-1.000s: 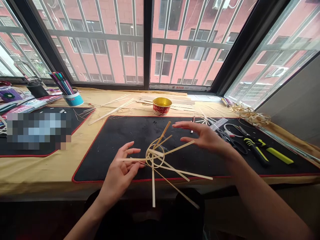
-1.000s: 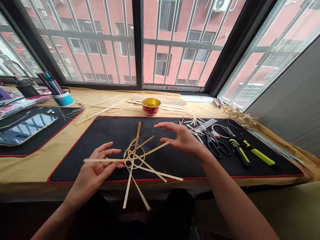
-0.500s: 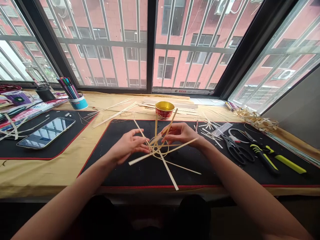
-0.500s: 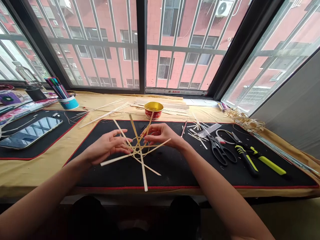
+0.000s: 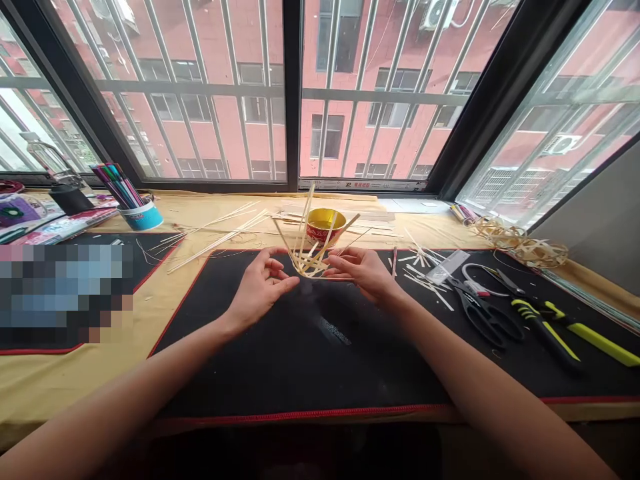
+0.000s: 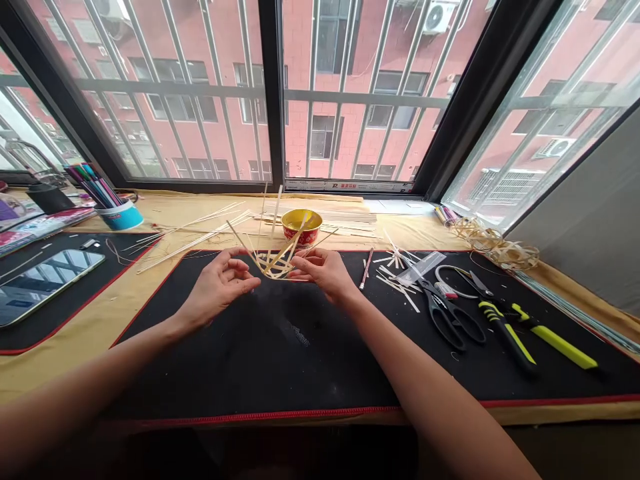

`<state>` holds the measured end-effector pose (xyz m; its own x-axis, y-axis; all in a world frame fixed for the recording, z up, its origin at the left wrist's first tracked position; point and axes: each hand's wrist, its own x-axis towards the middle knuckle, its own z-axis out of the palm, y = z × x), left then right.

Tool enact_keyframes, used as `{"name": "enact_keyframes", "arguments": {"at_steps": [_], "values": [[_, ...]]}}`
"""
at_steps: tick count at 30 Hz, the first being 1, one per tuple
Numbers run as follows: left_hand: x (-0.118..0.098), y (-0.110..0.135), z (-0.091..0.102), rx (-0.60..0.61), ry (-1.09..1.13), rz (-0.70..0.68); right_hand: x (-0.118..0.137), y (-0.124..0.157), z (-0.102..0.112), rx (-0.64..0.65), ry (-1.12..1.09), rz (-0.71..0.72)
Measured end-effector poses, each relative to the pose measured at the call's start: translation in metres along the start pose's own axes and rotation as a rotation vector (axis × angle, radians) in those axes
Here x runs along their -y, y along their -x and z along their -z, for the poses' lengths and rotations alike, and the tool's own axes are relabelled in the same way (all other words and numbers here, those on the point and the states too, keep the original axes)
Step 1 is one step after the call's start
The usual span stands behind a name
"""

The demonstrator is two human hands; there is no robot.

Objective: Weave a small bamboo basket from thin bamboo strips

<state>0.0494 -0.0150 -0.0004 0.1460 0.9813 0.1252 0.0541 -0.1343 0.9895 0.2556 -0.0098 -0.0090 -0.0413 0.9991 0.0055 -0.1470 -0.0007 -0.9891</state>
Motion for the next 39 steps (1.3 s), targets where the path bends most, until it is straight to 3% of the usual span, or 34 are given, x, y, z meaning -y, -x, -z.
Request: {"name": "enact_keyframes", "arguments": {"at_steps": [3,7,9,13,15,18,21,31,39], "values": [[0.004,-0.008,-0.001,0.007,-0.072,-0.098,-0.007,-0.001,-0.002,-0.002,0.006,0.051],[0.013,-0.017,0.005,0.057,-0.035,-0.042,-0.012,0.000,-0.002,-0.012,0.037,0.097],[0.015,-0.019,0.008,0.059,0.004,-0.017,-0.013,0.002,-0.001,-0.078,0.145,0.139],[0.013,-0.019,0.010,0.059,0.036,-0.022,-0.010,0.011,0.002,-0.249,0.480,0.423],[0.011,-0.017,0.010,0.076,0.024,-0.050,-0.008,0.016,0.000,-0.164,0.544,0.568],[0.009,-0.015,0.008,0.088,-0.020,-0.110,-0.007,0.020,-0.003,0.052,0.551,0.650],[0.010,-0.013,0.007,0.087,-0.067,-0.149,-0.010,0.020,-0.007,0.143,0.541,0.647],[0.013,-0.008,0.004,0.101,-0.114,-0.224,-0.020,0.017,-0.019,-0.006,0.267,0.424],[0.013,-0.007,0.003,0.073,-0.059,-0.194,-0.022,0.021,-0.028,-0.041,0.289,0.422]]}}
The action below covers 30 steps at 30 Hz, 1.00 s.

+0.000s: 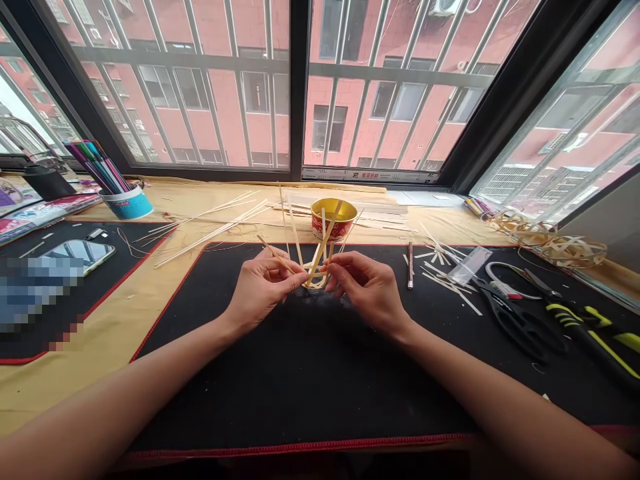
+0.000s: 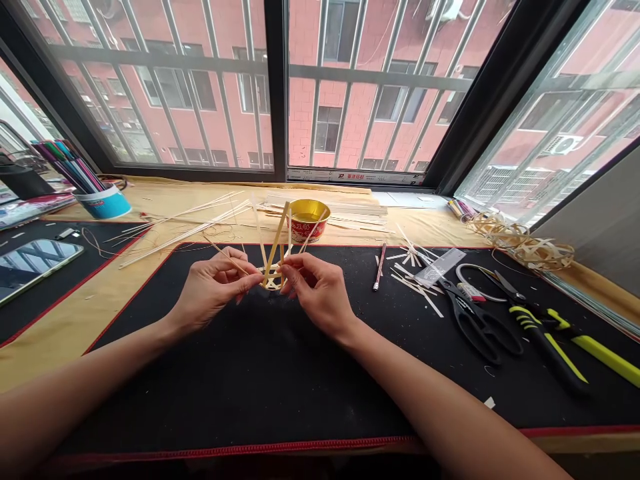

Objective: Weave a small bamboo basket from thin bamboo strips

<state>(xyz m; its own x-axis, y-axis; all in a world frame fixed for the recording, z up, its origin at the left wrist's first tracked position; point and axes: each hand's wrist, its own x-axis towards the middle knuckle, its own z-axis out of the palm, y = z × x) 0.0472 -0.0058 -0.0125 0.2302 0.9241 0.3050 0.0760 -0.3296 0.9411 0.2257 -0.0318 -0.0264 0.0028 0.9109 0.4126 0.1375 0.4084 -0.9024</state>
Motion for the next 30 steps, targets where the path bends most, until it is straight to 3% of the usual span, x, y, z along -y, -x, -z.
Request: {"name": "enact_keyframes", "arguments": {"at_steps": [7,15,19,23,27,30], "values": [[-0.003,0.002,-0.003,0.003,-0.008,-0.006,0.002,0.001,-0.004,-0.040,-0.063,-0.069],[-0.002,0.006,-0.003,0.012,-0.081,-0.031,0.002,0.005,-0.002,0.032,-0.041,-0.008],[-0.004,0.009,-0.004,-0.033,-0.233,-0.208,0.005,0.007,-0.001,0.010,0.048,0.081],[-0.010,0.014,-0.004,-0.153,-0.400,-0.448,0.012,0.008,0.000,-0.050,0.126,0.276],[-0.014,0.021,-0.004,-0.225,-0.454,-0.535,0.022,0.012,0.000,-0.096,0.202,0.470],[-0.015,0.025,-0.004,-0.278,-0.411,-0.578,0.025,0.016,-0.002,-0.121,0.228,0.517]]}}
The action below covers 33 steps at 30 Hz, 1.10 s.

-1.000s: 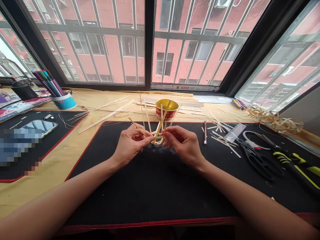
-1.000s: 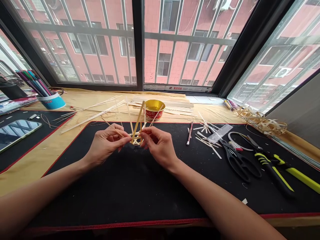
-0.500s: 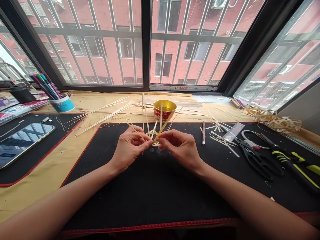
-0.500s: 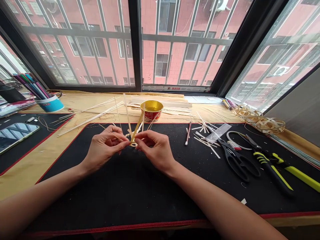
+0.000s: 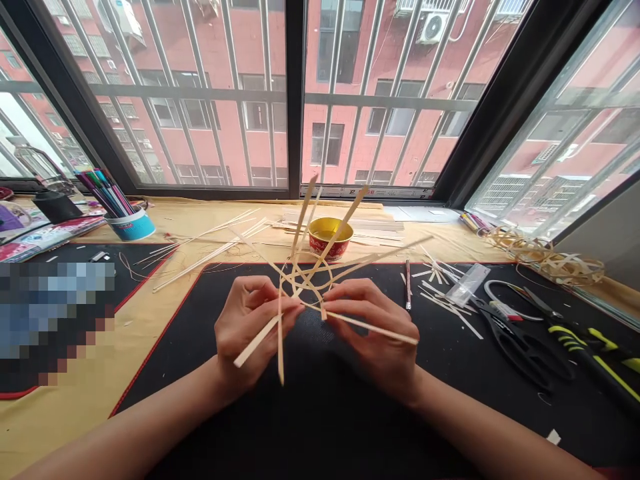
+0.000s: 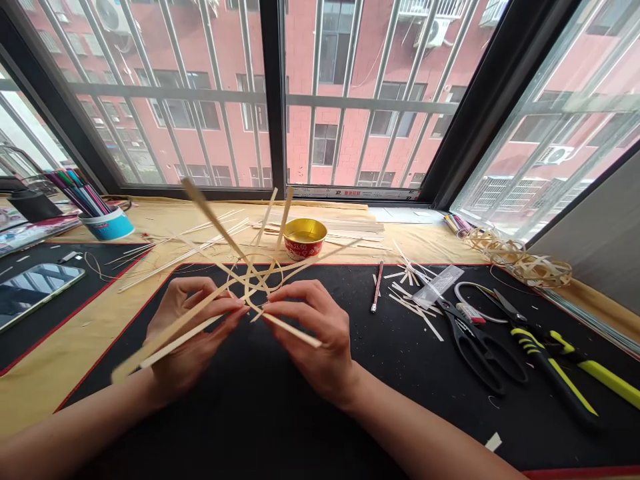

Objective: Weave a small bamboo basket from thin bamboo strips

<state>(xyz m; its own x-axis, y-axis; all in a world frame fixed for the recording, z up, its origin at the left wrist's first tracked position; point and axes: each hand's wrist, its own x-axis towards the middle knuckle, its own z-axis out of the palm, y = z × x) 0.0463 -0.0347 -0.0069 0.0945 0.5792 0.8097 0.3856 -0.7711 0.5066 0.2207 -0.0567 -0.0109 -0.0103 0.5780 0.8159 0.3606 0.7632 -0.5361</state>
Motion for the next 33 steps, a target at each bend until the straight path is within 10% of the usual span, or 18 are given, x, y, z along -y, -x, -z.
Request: {"name": "enact_keyframes", "arguments": {"at_steps": [33], "values": [[0.011,0.000,-0.001,0.181,-0.050,-0.121,-0.011,0.004,-0.006,-0.005,0.037,0.026]]}}
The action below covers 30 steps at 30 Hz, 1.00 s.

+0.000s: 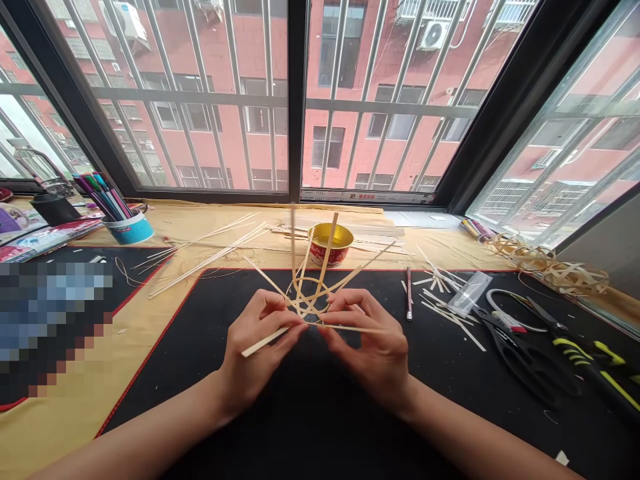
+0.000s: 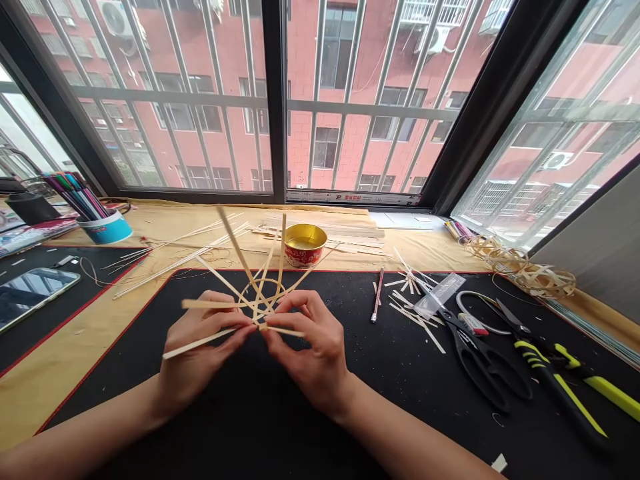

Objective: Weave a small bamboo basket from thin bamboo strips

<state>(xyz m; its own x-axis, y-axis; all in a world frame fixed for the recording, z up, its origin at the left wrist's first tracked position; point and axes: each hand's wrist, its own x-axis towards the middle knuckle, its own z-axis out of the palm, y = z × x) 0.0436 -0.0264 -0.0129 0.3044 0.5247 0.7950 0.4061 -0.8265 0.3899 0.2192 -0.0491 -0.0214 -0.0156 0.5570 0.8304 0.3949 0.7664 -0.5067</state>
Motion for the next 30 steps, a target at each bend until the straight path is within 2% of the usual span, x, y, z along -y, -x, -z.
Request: {"name": "enact_keyframes", "arguments": {"at_steps": [2,5,10,13,16,22,27,30], "values": [[0.003,0.000,-0.001,0.053,0.024,0.047,-0.003,0.001,-0.001,0.017,0.036,-0.044],[0.005,0.002,0.001,0.159,0.078,0.127,-0.007,0.003,-0.001,0.110,0.083,-0.087],[0.004,0.005,0.005,0.299,0.103,0.272,-0.012,0.007,0.002,0.391,0.190,-0.044],[0.002,0.005,0.006,0.330,0.099,0.306,-0.016,0.006,0.004,0.555,0.185,-0.018],[0.001,0.007,0.007,0.299,0.087,0.319,-0.019,0.003,0.005,0.664,0.175,-0.008],[0.000,0.013,0.009,0.362,0.091,0.336,-0.018,-0.002,0.006,0.754,0.140,-0.001],[0.000,0.007,0.011,0.307,0.088,0.224,-0.015,-0.003,0.005,0.770,0.175,-0.009],[0.003,0.007,0.010,0.318,0.122,0.263,-0.015,-0.004,0.003,0.760,0.167,-0.045]]}}
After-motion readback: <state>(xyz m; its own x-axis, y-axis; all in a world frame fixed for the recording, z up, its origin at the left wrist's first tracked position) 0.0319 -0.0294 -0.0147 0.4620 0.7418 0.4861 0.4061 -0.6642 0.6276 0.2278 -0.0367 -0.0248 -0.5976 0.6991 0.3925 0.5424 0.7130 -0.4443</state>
